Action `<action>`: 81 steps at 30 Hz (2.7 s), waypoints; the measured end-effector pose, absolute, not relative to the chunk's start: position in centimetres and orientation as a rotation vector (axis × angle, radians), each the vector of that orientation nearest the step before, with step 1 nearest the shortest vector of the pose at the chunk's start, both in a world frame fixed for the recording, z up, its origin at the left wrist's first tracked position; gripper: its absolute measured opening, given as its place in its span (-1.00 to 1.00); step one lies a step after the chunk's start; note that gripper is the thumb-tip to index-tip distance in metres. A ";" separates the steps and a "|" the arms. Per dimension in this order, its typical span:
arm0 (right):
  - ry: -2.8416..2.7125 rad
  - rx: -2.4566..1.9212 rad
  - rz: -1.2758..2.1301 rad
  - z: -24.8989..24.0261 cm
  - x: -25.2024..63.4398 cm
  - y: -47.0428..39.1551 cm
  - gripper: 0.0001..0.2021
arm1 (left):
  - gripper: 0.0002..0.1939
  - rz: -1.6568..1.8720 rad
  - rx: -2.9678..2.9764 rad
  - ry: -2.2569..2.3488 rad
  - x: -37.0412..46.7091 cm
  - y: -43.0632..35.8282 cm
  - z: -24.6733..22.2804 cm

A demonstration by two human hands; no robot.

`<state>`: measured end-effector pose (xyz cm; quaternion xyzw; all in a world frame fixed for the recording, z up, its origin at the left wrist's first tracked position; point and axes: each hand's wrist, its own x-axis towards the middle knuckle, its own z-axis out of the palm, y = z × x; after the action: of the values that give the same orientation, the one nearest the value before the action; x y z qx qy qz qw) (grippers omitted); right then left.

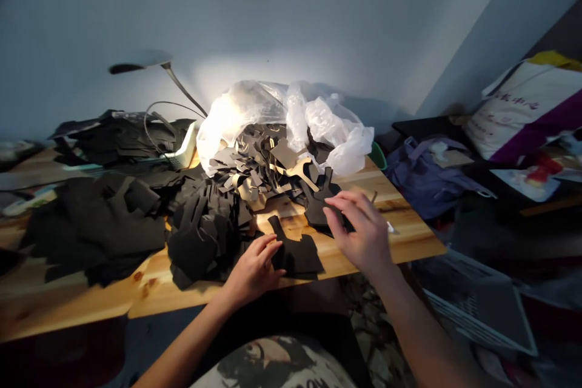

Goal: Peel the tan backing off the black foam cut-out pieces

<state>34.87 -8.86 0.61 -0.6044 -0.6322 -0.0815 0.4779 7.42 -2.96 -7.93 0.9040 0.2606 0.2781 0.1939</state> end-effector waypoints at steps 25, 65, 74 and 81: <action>-1.614 -1.840 -0.325 -3.8 35.5 5.2 -0.71 | -0.16 0.374 2.702 0.673 9.7 -3.3 -8.7; -0.993 -1.293 0.764 -2.7 25.5 -10.7 -0.69 | -0.79 1.142 1.776 0.749 11.2 -3.8 -1.8; -0.910 -1.201 0.902 -4.5 25.5 -11.6 -0.65 | -0.57 0.730 1.303 0.703 10.8 -4.1 -1.5; -0.682 -1.360 0.443 -5.9 35.4 -12.2 -0.71 | -0.56 1.003 1.172 0.979 6.3 -1.7 -2.1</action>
<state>35.38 -12.18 -5.91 -0.6112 -0.3063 0.1990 0.7022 6.31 -1.68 -2.13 0.5078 0.4240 0.4347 0.6110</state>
